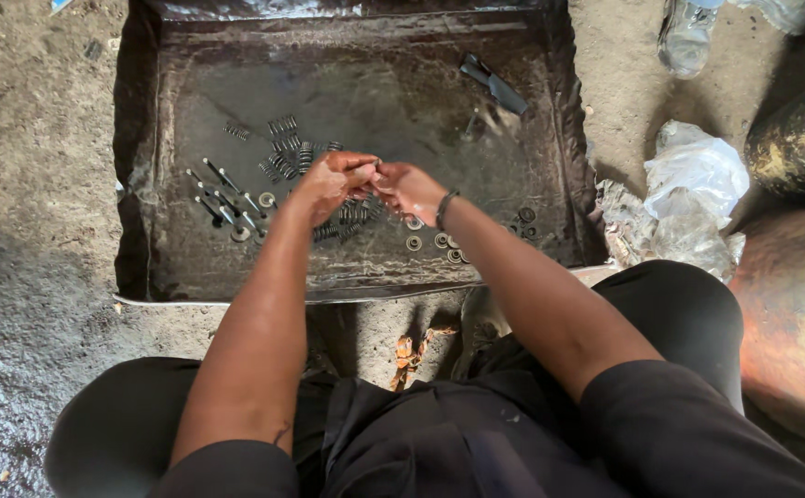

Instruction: The person sits on the floor and cleans small metal parts, including springs, washers, and valve stems, using a white cloth. They wipe each item individually over a metal tray filled with liquid, handling the parts one by one.

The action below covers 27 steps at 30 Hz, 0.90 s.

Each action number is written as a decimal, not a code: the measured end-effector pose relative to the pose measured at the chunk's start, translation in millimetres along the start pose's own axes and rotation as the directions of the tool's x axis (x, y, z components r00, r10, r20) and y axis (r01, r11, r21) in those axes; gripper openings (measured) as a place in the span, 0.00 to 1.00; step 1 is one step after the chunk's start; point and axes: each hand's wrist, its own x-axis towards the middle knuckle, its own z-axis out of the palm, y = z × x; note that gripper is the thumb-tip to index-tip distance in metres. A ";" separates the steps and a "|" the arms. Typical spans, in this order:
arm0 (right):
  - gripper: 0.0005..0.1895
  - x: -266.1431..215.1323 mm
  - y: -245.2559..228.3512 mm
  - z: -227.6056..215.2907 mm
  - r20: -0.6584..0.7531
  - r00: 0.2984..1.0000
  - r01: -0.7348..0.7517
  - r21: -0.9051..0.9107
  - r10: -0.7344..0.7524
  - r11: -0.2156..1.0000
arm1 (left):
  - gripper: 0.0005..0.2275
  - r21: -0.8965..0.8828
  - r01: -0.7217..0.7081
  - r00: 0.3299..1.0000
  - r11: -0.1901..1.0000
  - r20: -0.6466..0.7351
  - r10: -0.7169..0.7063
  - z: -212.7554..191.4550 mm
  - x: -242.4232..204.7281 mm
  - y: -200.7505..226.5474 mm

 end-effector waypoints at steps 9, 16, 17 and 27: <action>0.14 -49.7 -62.8 3.9 0.178 0.938 -0.340 0.314 0.297 0.887 | 0.20 -0.143 0.031 0.984 0.989 0.179 -0.005 -14.3 -6.7 -4.5; 0.06 -37.0 -71.3 11.3 -0.029 0.957 -0.289 0.014 0.290 0.957 | 0.11 0.147 -0.108 0.984 0.983 -0.124 0.127 -0.9 39.2 -36.6; 0.05 -34.2 -70.0 10.9 -0.035 0.963 -0.270 -0.087 0.268 0.959 | 0.12 0.204 -0.100 0.981 0.974 -0.140 0.131 1.5 37.9 -32.3; 0.18 -33.5 -90.3 -12.9 -0.013 0.996 -0.065 -0.785 0.089 0.616 | 0.19 0.110 0.063 0.943 0.992 -0.333 -0.023 11.5 -3.6 16.5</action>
